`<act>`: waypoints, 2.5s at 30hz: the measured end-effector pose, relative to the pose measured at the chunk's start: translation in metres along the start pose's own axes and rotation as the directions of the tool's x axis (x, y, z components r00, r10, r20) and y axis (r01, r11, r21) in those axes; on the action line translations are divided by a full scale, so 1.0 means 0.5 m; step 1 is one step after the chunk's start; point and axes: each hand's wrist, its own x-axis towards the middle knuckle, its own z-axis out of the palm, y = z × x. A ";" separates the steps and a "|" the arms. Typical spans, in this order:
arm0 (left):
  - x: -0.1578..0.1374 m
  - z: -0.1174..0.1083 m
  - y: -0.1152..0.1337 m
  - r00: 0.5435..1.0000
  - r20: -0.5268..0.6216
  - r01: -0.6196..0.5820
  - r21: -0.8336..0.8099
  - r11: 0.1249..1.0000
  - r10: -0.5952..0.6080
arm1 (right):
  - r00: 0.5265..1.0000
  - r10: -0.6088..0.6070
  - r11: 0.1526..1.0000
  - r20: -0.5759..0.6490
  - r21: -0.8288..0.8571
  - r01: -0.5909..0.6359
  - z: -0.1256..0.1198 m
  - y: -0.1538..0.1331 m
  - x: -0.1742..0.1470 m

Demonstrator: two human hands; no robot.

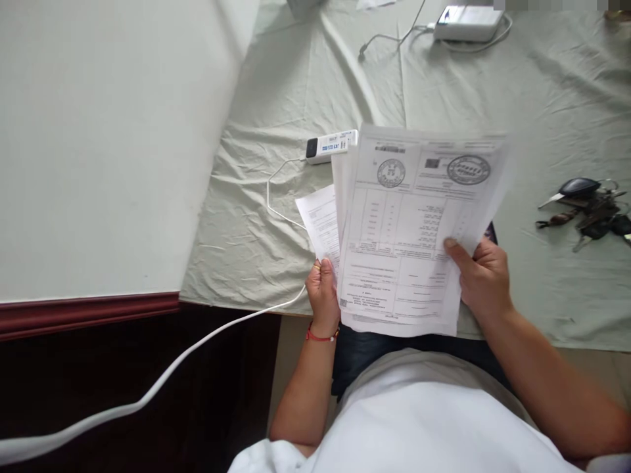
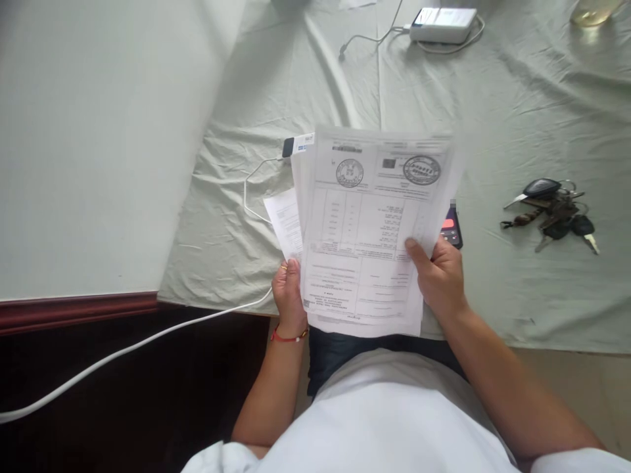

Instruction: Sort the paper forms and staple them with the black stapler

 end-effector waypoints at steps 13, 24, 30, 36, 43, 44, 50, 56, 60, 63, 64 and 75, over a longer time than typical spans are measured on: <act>-0.002 -0.006 0.002 0.999 0.054 0.000 0.040 0.999 -0.002 | 0.998 -0.015 0.953 0.067 -0.301 0.034 -0.006 -0.007 0.001; 0.003 -0.013 0.012 0.987 0.125 0.119 -0.112 0.987 -0.105 | 0.993 0.026 0.986 0.112 -0.166 -0.007 -0.001 -0.008 -0.006; 0.009 -0.009 -0.002 0.983 0.162 0.124 -0.199 0.972 -0.092 | 0.992 0.050 0.983 0.112 -0.179 -0.029 -0.010 -0.004 0.000; 0.006 -0.011 -0.011 0.989 0.131 0.095 -0.179 0.979 -0.072 | 0.992 0.018 0.972 0.127 -0.236 0.012 -0.008 -0.005 -0.001; 0.005 -0.007 -0.005 0.987 0.141 0.096 -0.186 0.978 -0.070 | 0.992 0.025 0.988 0.125 -0.155 -0.005 -0.001 -0.009 -0.004; 0.005 -0.007 -0.004 0.987 0.146 0.098 -0.186 0.978 -0.071 | 0.992 0.021 0.989 0.123 -0.151 -0.002 -0.001 -0.009 -0.004; 0.000 -0.002 0.002 0.985 0.154 0.107 -0.157 0.982 -0.083 | 0.991 -0.006 0.984 0.131 -0.177 0.029 -0.001 -0.010 -0.001; 0.003 0.008 0.000 0.997 0.071 0.037 -0.183 0.982 -0.024 | 0.993 -0.053 0.979 0.106 -0.189 0.072 -0.001 -0.005 0.009; 0.004 0.011 0.000 1.000 0.018 0.011 -0.160 0.987 -0.008 | 0.991 -0.102 0.951 0.081 -0.284 0.121 -0.004 0.010 0.015; 0.006 0.010 0.000 1.000 0.026 0.013 -0.171 0.985 -0.008 | 0.991 -0.106 0.948 0.079 -0.292 0.125 -0.006 0.013 0.017; 0.006 0.009 0.000 0.999 0.035 0.019 -0.185 0.982 -0.013 | 0.992 -0.104 0.950 0.077 -0.286 0.122 -0.006 0.011 0.017; 0.007 0.009 -0.006 0.997 0.062 0.053 -0.221 0.974 -0.041 | 0.995 -0.082 0.948 0.048 -0.304 0.093 -0.005 -0.014 0.020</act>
